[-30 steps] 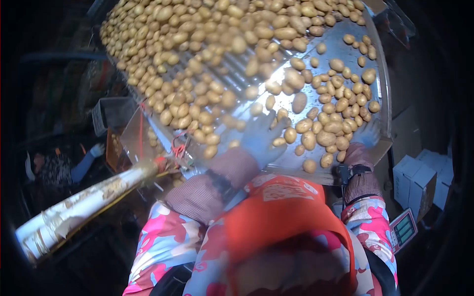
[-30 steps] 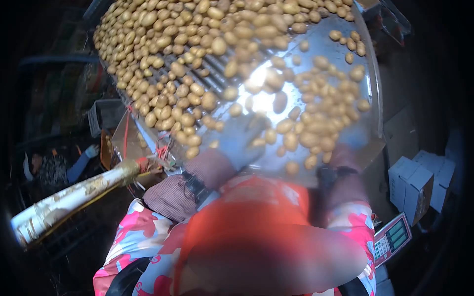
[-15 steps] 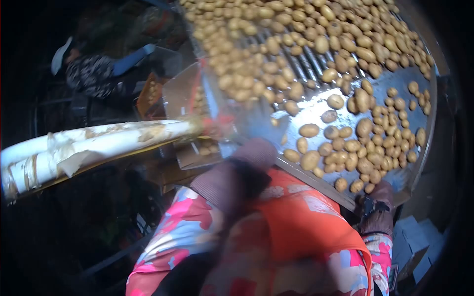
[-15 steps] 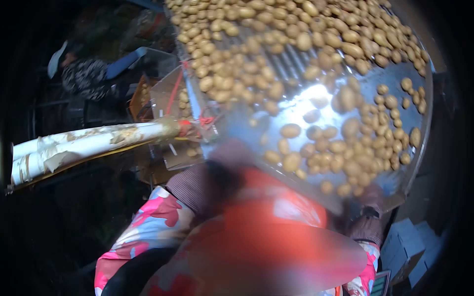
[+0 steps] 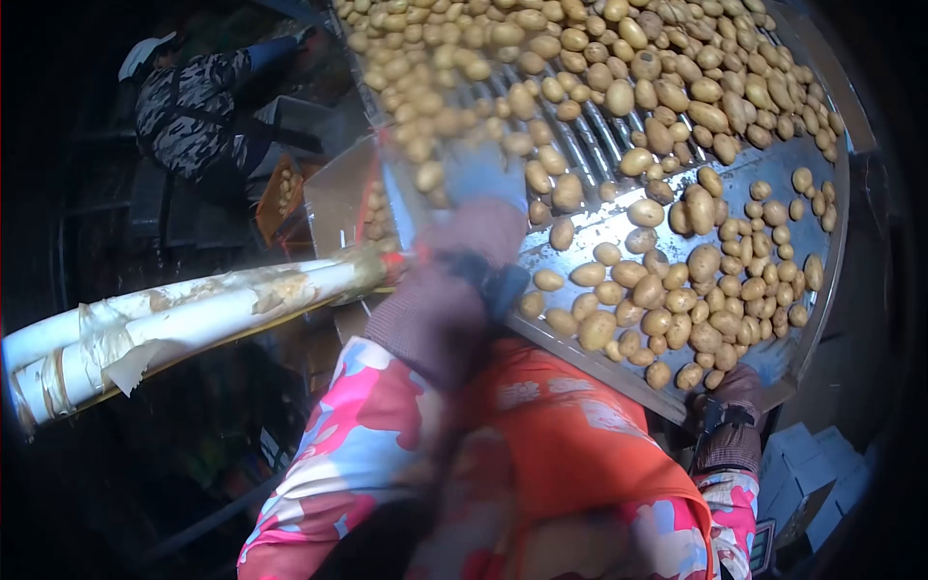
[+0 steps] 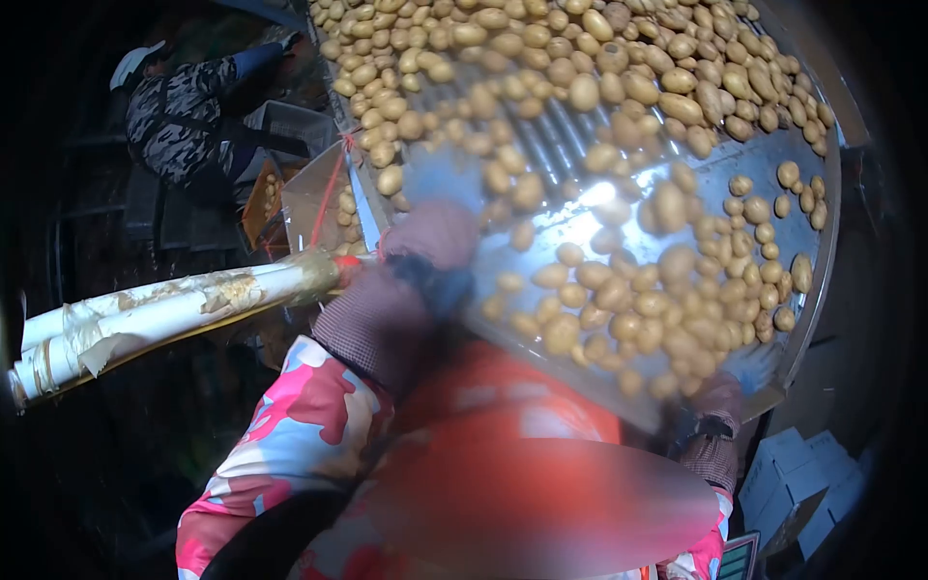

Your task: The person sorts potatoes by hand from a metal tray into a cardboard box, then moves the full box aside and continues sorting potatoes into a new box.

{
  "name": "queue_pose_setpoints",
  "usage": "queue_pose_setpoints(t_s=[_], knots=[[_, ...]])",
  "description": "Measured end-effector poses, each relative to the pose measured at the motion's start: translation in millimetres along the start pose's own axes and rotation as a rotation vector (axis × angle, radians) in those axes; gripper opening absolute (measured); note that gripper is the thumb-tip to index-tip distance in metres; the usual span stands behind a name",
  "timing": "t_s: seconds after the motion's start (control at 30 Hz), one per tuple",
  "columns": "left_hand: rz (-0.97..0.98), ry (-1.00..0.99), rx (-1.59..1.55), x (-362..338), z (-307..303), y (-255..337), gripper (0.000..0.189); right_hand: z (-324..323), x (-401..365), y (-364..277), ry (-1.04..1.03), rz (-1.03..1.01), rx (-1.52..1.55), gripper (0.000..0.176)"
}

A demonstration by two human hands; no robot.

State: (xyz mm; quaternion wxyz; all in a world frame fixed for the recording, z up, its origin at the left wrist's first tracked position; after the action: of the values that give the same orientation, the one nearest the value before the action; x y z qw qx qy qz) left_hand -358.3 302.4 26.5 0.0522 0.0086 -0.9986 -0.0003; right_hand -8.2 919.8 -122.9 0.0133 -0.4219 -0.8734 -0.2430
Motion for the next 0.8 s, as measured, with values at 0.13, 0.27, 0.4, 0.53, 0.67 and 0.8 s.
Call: queue_pose_setpoints(t_s=[0.13, 0.27, 0.4, 0.53, 0.67, 0.8], knots=[[0.068, -0.138, -0.279, -35.9, -42.6, 48.8, 0.031, 2.8, 1.1, -8.9, 0.036, -0.107, -0.054, 0.065], [0.309, -0.224, -0.488, -92.1, -16.1, 120.5, 0.026, -16.6, -5.0, -8.9, 0.092, 0.032, 0.187, 0.051], [0.774, -0.070, -0.764, -155.2, -55.6, 183.8, 0.028, -13.6, -10.0, -10.6, 0.042, 0.091, 0.190, 0.053], [1.050, -0.324, -0.692, -197.1, -57.3, 217.7, 0.039, -21.0, -6.0, -11.2, -0.007, 0.155, 0.306, 0.054], [1.159, -0.670, -0.372, -229.1, -12.8, 266.6, 0.048, -39.4, -1.9, -8.8, -0.019, 0.192, 0.419, 0.050], [1.373, -0.169, -0.542, -192.6, -43.3, 284.0, 0.048, -56.5, -6.5, -14.5, 0.012, 0.151, 0.382, 0.050]])
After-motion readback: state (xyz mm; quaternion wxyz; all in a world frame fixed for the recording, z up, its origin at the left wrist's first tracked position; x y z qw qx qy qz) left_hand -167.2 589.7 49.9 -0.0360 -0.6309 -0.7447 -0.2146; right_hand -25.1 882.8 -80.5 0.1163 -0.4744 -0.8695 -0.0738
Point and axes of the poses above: each hand's wrist, its own x-axis towards the middle knuckle, its own z-axis out of the palm, y = z × x, the point moved 10 cm from there along x, towards the middle knuckle, and after that the axes turned 7 degrees about z, right-handed, at the moved point
